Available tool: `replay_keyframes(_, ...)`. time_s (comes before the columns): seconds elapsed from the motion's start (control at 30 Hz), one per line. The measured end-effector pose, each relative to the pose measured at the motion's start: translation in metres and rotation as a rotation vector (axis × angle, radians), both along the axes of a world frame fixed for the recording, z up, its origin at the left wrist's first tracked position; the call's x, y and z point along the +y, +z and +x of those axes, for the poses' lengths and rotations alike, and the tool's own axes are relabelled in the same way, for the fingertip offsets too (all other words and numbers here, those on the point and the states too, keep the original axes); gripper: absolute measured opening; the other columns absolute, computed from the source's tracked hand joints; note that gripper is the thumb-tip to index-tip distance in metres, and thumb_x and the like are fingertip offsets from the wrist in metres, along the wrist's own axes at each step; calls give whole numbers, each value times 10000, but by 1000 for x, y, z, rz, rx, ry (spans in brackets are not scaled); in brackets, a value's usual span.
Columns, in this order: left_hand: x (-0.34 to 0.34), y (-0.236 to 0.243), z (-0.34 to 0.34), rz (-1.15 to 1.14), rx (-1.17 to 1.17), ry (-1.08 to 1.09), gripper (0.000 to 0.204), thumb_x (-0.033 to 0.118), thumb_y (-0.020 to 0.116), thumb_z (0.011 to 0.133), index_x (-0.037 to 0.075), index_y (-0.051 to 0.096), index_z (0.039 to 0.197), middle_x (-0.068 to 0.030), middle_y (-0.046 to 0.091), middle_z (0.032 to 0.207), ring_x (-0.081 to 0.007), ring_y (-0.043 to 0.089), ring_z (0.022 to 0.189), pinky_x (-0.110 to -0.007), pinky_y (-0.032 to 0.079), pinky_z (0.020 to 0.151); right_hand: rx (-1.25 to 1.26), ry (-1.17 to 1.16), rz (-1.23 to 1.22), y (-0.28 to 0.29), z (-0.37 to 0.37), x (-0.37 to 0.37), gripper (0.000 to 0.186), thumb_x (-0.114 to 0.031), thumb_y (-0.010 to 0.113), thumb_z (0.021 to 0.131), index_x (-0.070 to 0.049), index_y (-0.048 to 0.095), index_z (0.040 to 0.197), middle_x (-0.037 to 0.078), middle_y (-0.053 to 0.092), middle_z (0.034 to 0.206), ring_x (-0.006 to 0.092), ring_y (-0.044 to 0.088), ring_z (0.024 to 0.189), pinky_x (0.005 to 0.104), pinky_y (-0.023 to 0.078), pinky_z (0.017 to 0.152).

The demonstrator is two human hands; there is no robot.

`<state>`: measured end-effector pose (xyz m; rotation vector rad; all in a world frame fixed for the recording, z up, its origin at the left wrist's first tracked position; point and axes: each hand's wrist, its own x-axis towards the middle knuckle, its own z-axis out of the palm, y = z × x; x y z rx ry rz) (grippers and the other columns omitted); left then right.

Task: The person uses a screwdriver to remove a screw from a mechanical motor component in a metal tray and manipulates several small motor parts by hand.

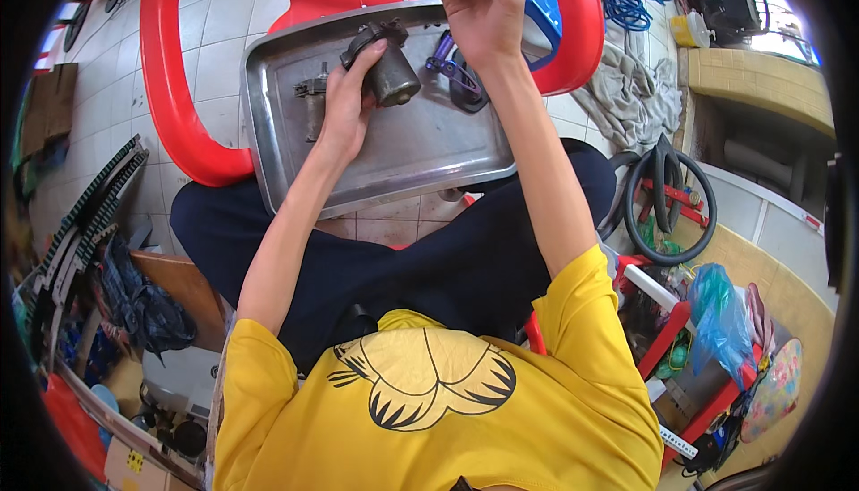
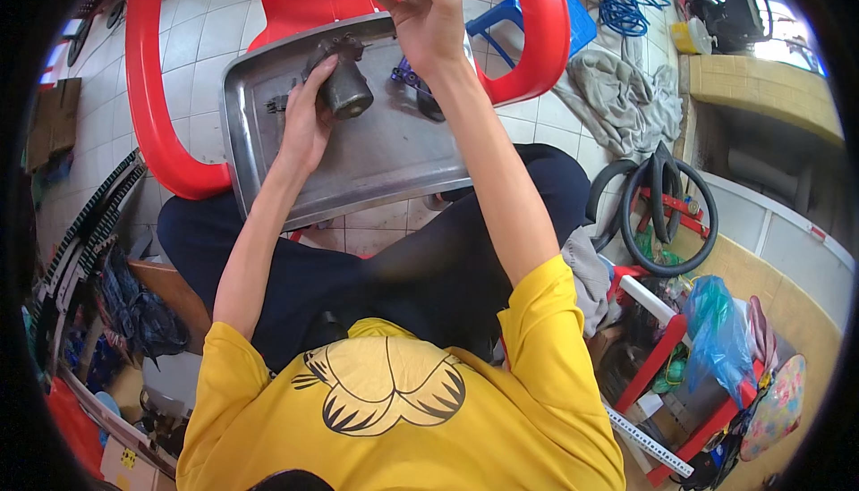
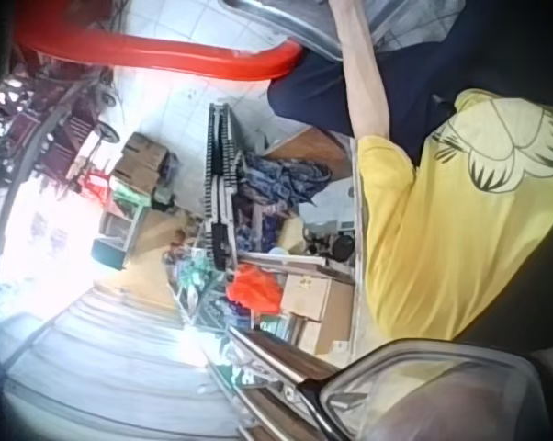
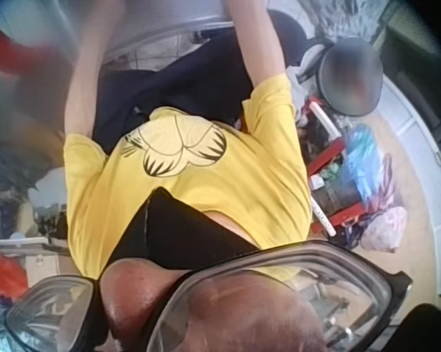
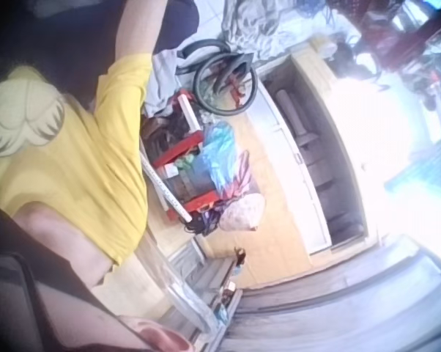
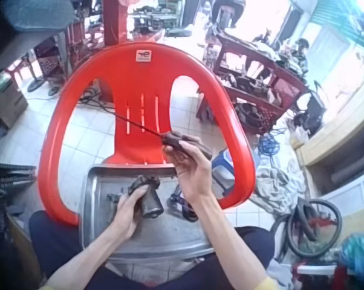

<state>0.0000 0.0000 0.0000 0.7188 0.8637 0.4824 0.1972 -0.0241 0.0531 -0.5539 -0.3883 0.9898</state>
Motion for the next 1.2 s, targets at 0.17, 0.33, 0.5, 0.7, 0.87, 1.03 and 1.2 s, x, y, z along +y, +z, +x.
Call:
replay_keyframes(0.17,2,25,-2,-196,-1,75,447,330,720,955,29,635,1275,-86,721,1029,-152,728,881,-249,533,629,-315,-130,0,22,-3,13,152,0,642,961,9,577,1098,205,711,1043,260,739,858,336,626,813)
replay_keyframes(0.33,-3,32,-23,-298,-27,-53,380,334,710,950,89,638,1231,-114,718,973,-121,697,734,-186,346,432,-330,-156,-60,28,-10,4,116,-18,628,975,-21,538,1049,185,691,955,241,694,749,320,594,710)
replay_keyframes(0.5,-5,45,-24,-498,-112,-44,328,304,712,938,102,624,1181,-147,701,939,-120,662,703,-192,374,457,-321,-117,-57,29,-14,4,125,-34,624,981,-18,537,1069,182,692,958,240,696,768,318,591,731)
replay_keyframes(0.7,-8,55,-12,-636,-157,131,375,251,702,939,-4,563,1175,-161,644,991,-170,627,710,-281,621,650,-368,-137,-83,25,-11,10,121,-23,649,965,-7,563,1048,181,702,956,240,707,754,312,597,699)
replay_keyframes(0.87,3,34,-19,-865,-311,116,402,221,693,948,-40,517,1200,-144,605,1012,-190,613,697,-250,602,586,-348,-142,-89,23,-12,10,114,-23,665,958,5,586,1035,184,710,939,245,717,753,313,601,686)
replay_keyframes(1.03,4,18,-26,-477,-214,-151,315,215,689,958,-6,606,1167,-114,611,959,-167,595,678,-219,451,467,-427,-151,-105,29,-14,10,110,-34,669,960,-4,580,1018,178,707,928,240,718,750,314,601,685)
replay_keyframes(1.2,-15,23,-14,-242,152,-124,284,282,733,927,65,673,1100,-43,647,894,-89,561,612,-210,319,461,-409,-156,-113,31,-11,6,94,-42,660,965,-21,573,994,167,702,925,229,715,747,314,602,690)
